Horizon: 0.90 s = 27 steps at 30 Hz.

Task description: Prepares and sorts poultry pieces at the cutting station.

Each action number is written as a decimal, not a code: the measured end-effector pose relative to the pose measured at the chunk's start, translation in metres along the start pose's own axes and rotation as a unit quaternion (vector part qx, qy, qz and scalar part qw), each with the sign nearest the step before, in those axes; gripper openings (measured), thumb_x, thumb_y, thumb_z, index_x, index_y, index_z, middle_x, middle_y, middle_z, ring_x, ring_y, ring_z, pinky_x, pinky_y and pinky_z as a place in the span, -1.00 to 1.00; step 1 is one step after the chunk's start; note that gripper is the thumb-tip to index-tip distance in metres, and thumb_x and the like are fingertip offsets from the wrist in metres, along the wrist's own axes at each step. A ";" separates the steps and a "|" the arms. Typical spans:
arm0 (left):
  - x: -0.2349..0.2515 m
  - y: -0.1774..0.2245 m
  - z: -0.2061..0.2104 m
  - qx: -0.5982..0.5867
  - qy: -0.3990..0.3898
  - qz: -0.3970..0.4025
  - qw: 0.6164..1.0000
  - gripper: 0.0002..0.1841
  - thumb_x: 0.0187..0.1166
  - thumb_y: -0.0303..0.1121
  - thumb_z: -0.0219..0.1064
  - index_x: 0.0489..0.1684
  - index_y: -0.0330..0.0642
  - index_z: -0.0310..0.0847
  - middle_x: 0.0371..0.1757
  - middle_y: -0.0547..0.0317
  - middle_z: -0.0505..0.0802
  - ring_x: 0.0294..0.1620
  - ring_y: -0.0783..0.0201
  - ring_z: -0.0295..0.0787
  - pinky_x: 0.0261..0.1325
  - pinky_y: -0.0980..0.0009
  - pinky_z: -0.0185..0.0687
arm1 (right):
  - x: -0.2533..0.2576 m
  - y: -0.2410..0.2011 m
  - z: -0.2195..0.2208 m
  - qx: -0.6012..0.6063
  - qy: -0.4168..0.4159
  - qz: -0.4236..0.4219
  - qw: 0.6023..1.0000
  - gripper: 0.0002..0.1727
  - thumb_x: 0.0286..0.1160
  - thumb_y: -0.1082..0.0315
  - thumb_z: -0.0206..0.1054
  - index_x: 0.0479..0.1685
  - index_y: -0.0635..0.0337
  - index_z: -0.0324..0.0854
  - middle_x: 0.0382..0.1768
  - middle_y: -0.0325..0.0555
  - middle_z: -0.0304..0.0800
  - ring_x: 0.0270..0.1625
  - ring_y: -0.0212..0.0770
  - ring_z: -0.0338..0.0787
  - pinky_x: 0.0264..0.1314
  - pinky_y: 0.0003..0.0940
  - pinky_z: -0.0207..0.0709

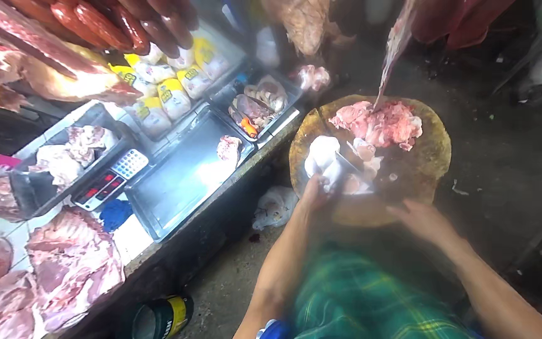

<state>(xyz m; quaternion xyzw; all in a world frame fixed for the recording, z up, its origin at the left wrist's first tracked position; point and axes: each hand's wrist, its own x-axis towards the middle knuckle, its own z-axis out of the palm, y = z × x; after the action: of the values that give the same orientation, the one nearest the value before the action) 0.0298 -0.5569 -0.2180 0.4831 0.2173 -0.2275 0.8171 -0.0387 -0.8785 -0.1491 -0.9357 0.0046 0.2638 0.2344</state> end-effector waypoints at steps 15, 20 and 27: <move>-0.029 -0.011 -0.063 -0.041 -0.105 -0.027 0.993 -0.55 0.78 -0.12 -0.21 -0.19 -0.13 0.62 -0.30 0.08 0.82 -0.49 0.31 0.68 -0.46 0.47 0.55 | 0.076 -0.088 -0.146 -0.387 -0.014 -0.252 0.887 -0.42 0.47 -0.43 0.29 -0.16 -0.09 0.77 -0.47 -0.12 0.81 -0.23 0.01 0.87 -0.10 0.16 0.69; -0.024 -0.018 -0.067 -0.070 -0.124 -0.012 0.990 -0.50 0.78 -0.07 -0.26 -0.28 -0.10 0.61 -0.32 0.09 0.83 -0.50 0.30 0.69 -0.46 0.45 0.56 | 0.110 -0.081 -0.120 -0.363 -0.038 -0.248 0.898 -0.32 0.55 -0.45 0.17 -0.05 0.02 0.73 -0.34 0.07 0.83 -0.12 0.19 0.87 -0.02 0.29 0.67; -0.018 -0.024 -0.069 -0.140 -0.088 0.015 0.986 -0.61 0.78 -0.14 -0.17 -0.42 -0.03 0.47 -0.48 0.18 0.69 -0.57 0.30 0.58 -0.49 0.42 0.52 | 0.092 -0.053 -0.030 -0.275 0.025 -0.148 0.950 -0.17 0.64 -0.47 -0.07 0.23 0.15 0.63 -0.18 0.29 0.85 -0.02 0.39 0.86 0.00 0.43 0.64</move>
<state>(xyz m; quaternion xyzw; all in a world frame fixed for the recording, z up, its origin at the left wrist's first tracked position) -0.0078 -0.5026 -0.2548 0.3454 0.1666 -0.2245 0.8959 0.0622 -0.8337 -0.1488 -0.9602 -0.2009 0.1941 0.0046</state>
